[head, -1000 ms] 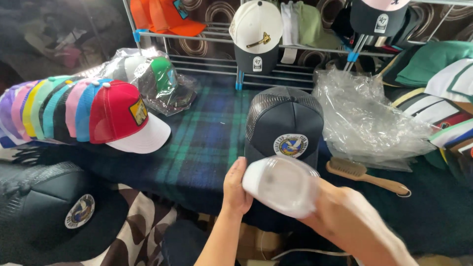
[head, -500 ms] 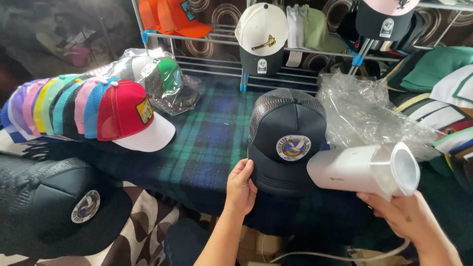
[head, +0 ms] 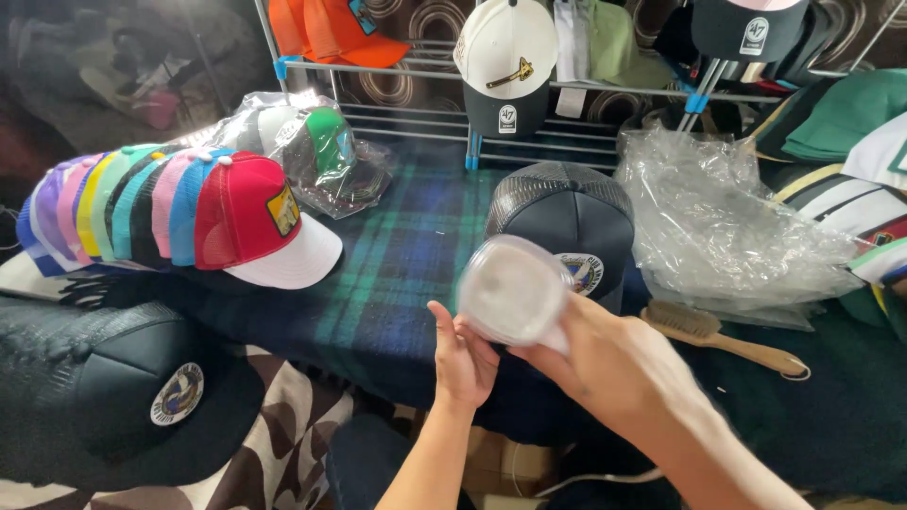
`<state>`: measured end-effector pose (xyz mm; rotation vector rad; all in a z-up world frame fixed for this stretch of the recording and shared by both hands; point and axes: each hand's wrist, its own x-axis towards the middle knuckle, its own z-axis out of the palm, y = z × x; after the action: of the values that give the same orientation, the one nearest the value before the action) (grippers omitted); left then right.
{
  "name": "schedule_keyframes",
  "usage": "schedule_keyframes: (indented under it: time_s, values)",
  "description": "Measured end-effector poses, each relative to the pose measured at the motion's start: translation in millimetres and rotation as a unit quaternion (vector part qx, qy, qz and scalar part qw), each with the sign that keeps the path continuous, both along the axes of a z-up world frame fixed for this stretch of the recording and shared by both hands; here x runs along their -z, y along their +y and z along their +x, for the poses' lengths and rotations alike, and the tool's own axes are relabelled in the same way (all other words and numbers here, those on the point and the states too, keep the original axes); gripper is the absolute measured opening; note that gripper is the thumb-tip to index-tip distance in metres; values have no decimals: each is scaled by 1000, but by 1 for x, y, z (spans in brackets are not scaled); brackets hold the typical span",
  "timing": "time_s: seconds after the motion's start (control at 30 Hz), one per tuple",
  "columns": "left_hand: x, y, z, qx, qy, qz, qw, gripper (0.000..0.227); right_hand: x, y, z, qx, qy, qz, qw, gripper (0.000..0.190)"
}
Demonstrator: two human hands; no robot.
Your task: Brushing a baseball cap, using a handheld steamer to remove wrinkles, and then packaging it in a plastic bag.
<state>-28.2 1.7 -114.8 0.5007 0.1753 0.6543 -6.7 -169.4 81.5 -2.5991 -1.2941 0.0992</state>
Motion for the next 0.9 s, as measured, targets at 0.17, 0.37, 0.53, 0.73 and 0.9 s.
schedule_keyframes:
  time_s: [0.17, 0.37, 0.53, 0.73, 0.9]
  values:
    - [12, 5, 9, -25, -59, -35, 997, 75, -8, 40, -8, -49, -50, -9, 998, 46]
    - [-32, -6, -6, -12, -6, -40, 999, 80, -21, 3, -1, -38, -4, -16, 999, 49]
    - [4, 3, 10, -41, 130, 48, 990, 21, 40, -80, 68, -94, -50, 64, 992, 46]
    - [-6, -3, 2, -19, 49, 57, 997, 12, 70, -128, 119, 219, 38, -5, 975, 40]
    - [0, -2, 6, -15, 62, 69, 996, 16, 102, -124, 103, 331, 183, 356, 854, 48]
